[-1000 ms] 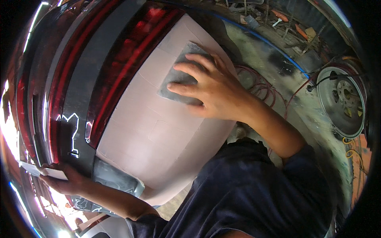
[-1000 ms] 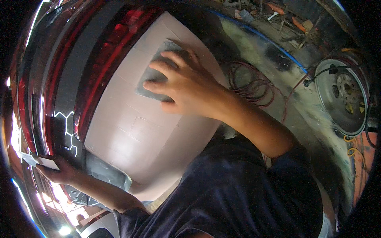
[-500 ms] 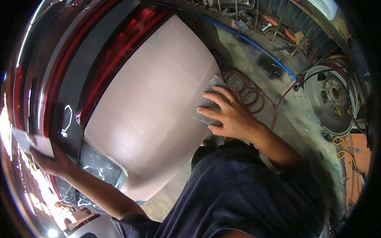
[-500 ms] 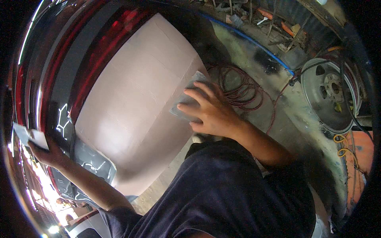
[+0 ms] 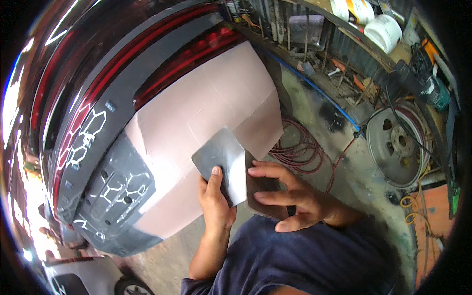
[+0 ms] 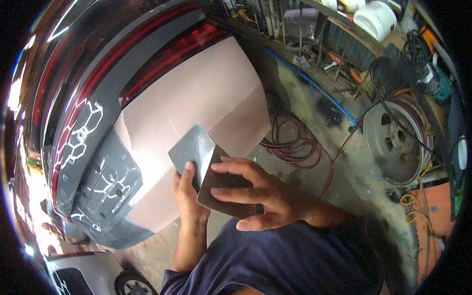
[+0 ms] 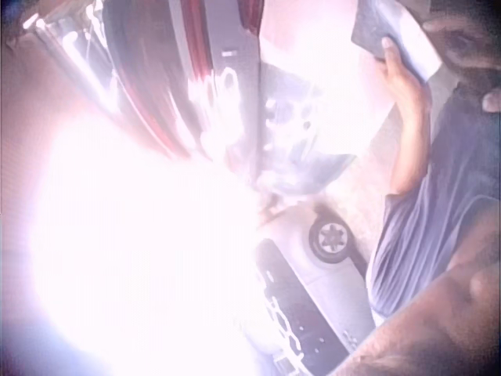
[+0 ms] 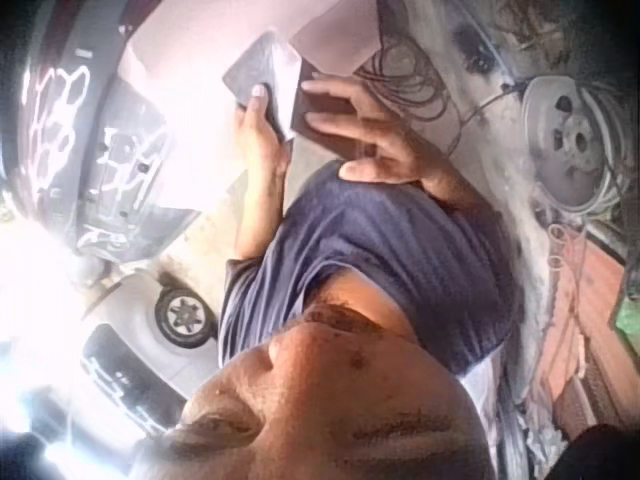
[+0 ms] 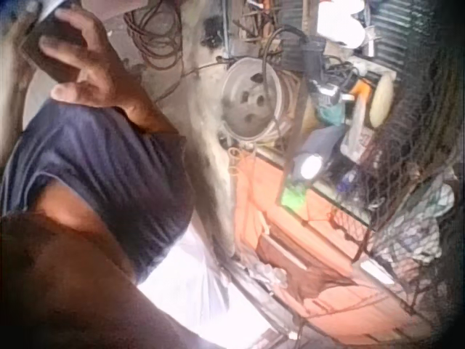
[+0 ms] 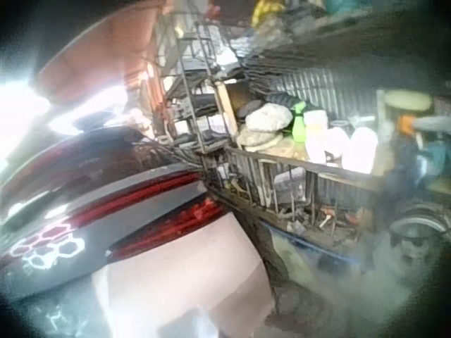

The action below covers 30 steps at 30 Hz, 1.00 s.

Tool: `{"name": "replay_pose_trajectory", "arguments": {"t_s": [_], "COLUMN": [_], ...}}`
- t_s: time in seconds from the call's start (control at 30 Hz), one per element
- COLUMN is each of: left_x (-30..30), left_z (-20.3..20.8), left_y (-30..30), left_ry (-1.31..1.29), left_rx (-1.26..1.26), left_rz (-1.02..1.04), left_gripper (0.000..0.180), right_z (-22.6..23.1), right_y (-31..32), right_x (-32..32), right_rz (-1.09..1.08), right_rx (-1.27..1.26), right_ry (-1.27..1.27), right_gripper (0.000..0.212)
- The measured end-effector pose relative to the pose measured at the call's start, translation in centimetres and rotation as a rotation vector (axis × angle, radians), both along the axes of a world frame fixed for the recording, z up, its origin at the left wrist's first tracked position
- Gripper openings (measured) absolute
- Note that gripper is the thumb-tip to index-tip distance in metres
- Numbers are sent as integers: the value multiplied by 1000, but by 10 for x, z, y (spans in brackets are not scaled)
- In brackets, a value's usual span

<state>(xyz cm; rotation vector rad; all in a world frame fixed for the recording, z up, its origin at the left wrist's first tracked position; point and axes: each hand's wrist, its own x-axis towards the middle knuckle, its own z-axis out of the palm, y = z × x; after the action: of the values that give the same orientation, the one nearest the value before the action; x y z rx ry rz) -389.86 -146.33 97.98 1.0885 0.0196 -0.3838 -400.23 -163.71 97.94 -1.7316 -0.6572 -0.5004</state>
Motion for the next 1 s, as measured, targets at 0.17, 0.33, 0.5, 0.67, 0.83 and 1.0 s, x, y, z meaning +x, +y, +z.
{"name": "replay_pose_trajectory", "arguments": {"t_s": [0.17,0.33,0.5,0.67,0.83,1.0], "left_x": [-47,-82,-101,-104,-70,62], "left_z": [-13,-18,-10,-6,-9,74], "left_y": [43,80,82,67,35,9], "left_ry": [20,-243,-571,-757,-754,-844], "left_rx": [-22,-25,53,185,187,108], "left_rz": [177,360,382,199,200,652], "left_gripper": [35,36,33,38,43,51], "right_z": [-19,-17,33,33,1,-23], "right_y": [14,16,48,40,14,-60], "right_x": [-21,-51,-67,-57,-44,-2], "right_rz": [-107,-353,-329,-322,-207,-405], "right_rx": [-356,-621,-641,-677,-701,-510], "right_ry": [252,237,37,13,83,160], "right_gripper": [59,55,57,59,56,54]}}
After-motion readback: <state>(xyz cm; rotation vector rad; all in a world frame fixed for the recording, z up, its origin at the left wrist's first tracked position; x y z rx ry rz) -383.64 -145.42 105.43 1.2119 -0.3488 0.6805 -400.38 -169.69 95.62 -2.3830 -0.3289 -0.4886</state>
